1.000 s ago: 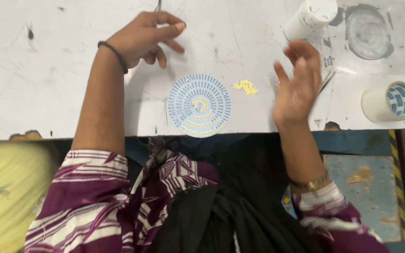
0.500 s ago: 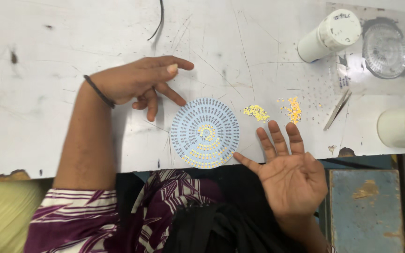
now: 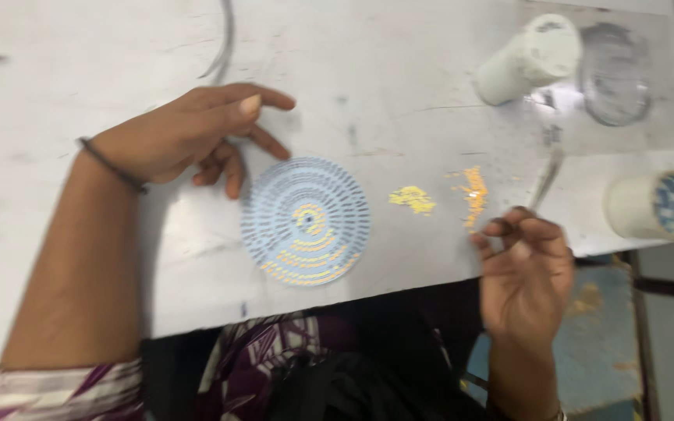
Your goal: The person uses tweezers to pick up small yellow and silver components from a table and places them into designated slots on a circular LED board. The person occasionally uses their fingers to adjust the components on the table.
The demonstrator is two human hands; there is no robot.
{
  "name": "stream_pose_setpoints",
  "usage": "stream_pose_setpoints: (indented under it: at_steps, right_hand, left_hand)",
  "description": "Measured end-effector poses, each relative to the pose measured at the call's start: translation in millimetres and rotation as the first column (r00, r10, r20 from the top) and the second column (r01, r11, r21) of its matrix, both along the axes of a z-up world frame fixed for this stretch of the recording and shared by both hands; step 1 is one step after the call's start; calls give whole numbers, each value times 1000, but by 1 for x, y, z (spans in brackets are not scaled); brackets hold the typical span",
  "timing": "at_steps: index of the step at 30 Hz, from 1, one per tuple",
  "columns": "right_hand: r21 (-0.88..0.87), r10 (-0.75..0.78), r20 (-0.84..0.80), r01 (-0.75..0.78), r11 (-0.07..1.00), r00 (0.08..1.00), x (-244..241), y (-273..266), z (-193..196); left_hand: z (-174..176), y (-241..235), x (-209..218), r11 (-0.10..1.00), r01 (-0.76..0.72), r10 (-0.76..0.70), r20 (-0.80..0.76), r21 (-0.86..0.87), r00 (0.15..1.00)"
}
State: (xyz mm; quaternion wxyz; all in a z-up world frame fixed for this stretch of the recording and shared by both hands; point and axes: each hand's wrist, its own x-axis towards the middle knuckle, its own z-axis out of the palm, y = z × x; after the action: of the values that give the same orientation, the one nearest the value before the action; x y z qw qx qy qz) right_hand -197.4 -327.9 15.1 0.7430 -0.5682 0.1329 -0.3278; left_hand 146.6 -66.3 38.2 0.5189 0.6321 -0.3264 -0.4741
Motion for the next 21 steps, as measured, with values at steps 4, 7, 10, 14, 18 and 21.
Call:
stream_pose_setpoints:
  at_steps: [4, 7, 10, 14, 18, 21]
  right_hand:
    - [-618, -457, -219, 240, 748, 862, -3, -60, -5]
    - [-950, -437, -260, -147, 276, 861, 3, -87, 6]
    - [-969, -425, -243, -242, 58, 872, 2, -100, 28]
    - [-978, -602, -182, -206, 29, 778, -3, -126, 59]
    - [-879, -489, -366, -467, -98, 792, 9, -154, 51]
    - [-832, -379, -292, -429, -351, 878, 14, -168, 38]
  left_hand:
    - [-14, -5, 1, 994, 112, -112, -29, 9, 993]
    - [-28, -11, 2, 986, 59, -42, -111, 154, 993]
    - [-47, -14, 8, 973, 65, -45, -94, 221, 995]
    - [-62, -18, 12, 971, 62, -29, -144, 231, 989]
    - [-52, -23, 5, 969, 86, -70, -76, 233, 995]
    - [-35, -17, -6, 985, 93, -90, -29, 143, 996]
